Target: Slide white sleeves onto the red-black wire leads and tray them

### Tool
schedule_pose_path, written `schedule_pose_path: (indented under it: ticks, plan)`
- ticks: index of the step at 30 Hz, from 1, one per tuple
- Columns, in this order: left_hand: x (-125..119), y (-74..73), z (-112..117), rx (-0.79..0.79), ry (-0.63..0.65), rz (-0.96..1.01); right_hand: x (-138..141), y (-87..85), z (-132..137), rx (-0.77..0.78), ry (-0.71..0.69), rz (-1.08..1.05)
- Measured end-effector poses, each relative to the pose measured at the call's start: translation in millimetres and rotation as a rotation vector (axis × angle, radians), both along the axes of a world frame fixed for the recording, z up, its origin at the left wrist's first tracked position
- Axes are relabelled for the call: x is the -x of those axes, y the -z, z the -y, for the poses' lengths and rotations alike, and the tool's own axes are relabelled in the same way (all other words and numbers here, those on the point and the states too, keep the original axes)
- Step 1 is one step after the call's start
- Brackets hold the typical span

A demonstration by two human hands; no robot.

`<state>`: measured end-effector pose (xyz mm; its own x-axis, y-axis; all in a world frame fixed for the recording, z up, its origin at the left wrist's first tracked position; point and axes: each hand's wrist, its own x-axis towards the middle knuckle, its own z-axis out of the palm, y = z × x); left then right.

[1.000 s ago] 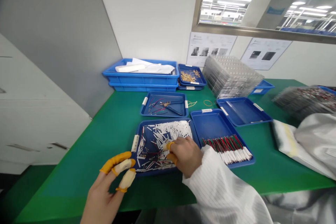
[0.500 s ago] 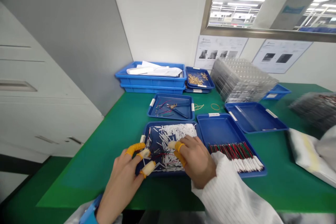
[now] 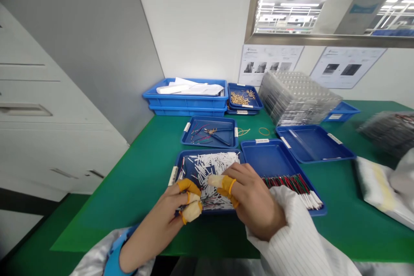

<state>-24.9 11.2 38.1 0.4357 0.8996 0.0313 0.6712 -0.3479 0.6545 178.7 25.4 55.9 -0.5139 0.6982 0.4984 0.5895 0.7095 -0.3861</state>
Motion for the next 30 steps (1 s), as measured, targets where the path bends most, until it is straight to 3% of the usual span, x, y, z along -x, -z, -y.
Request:
schedule_pose_path:
  ticks: [3,6,8,12,17,25,30]
  plan:
    - [-4,6.5,7,0.059,-0.018,0.105,-5,7.7,2,0.109,0.069,-0.285]
    - [-7,15.0,14,0.086,-0.092,0.216,-7,25.3,8,0.331,0.212,-0.653]
    - [-9,17.6,19,0.088,-0.142,0.268,-3,36.7,16,0.491,0.177,-0.798]
    - [-13,15.4,27,0.035,-0.222,0.264,18,43.6,30,0.667,0.045,-0.837]
    - [-15,13.4,30,0.064,-0.18,0.339,35,35.1,36,0.663,0.069,-0.911]
    - [-14,20.0,32,0.055,-0.133,0.468,36,48.5,44,0.628,0.066,-1.141]
    - [-10,21.5,33,0.074,-0.166,0.54,29,35.3,40,0.747,0.033,-1.041]
